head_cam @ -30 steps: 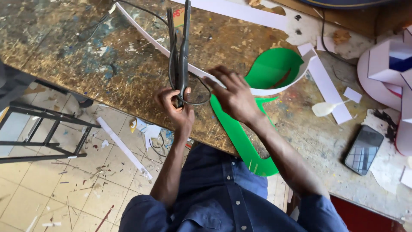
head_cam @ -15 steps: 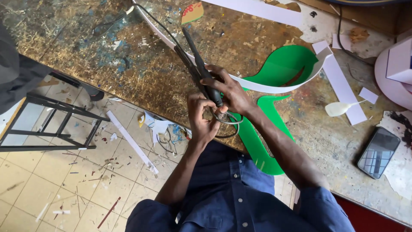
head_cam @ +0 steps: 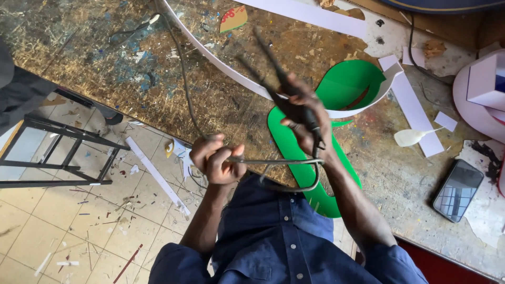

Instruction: The person applies glue to a white strip and attaches it to a green cutout on a workbench. They use a heat gun to warm the materials and press the strip into place, repeating the process to secure the attachment.

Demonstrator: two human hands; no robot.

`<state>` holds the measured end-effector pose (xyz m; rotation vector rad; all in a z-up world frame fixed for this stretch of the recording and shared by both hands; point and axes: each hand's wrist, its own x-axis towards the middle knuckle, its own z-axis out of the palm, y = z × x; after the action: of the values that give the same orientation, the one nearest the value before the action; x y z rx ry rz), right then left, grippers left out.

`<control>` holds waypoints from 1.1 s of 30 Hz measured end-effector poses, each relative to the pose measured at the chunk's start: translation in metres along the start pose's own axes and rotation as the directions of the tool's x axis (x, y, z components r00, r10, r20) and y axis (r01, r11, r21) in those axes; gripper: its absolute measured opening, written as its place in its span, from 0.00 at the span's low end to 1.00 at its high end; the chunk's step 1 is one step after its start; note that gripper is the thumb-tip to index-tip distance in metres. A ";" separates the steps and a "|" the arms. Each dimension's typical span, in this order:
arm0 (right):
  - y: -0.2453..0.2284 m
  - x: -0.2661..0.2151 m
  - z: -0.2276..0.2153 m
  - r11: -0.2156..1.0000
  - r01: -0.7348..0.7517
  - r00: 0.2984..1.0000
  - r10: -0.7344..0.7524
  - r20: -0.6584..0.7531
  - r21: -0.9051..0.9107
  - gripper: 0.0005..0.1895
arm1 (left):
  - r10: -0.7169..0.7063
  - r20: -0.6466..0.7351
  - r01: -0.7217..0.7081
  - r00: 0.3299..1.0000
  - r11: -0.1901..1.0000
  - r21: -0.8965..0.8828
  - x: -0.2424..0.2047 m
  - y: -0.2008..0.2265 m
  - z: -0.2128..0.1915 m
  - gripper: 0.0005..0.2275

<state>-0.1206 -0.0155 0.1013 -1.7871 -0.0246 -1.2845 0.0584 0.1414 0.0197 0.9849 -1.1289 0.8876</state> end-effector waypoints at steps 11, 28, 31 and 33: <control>0.027 0.018 -0.169 0.970 0.027 0.652 0.167 -0.739 0.243 0.24 | -0.576 0.175 0.525 0.798 0.808 0.267 0.001 -0.081 -0.043 0.12; -0.084 -0.016 -0.133 0.886 -0.172 0.874 -0.064 -0.482 -0.431 0.35 | -0.121 0.848 0.354 0.515 0.932 -0.082 0.004 0.004 0.131 0.16; -0.087 -0.027 -0.135 0.857 -0.184 0.866 -0.091 -0.492 -0.481 0.35 | 0.031 0.951 0.276 0.308 0.954 -0.120 -0.029 0.001 0.178 0.17; -0.085 -0.035 -0.140 0.883 -0.199 0.894 -0.014 -0.447 -0.425 0.32 | 0.141 0.949 0.253 0.281 0.943 -0.215 -0.047 0.001 0.206 0.16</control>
<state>-0.2820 -0.0424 0.1360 -1.8036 0.6716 -1.6957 -0.0145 -0.0556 0.0016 1.2882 -2.1912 -0.1548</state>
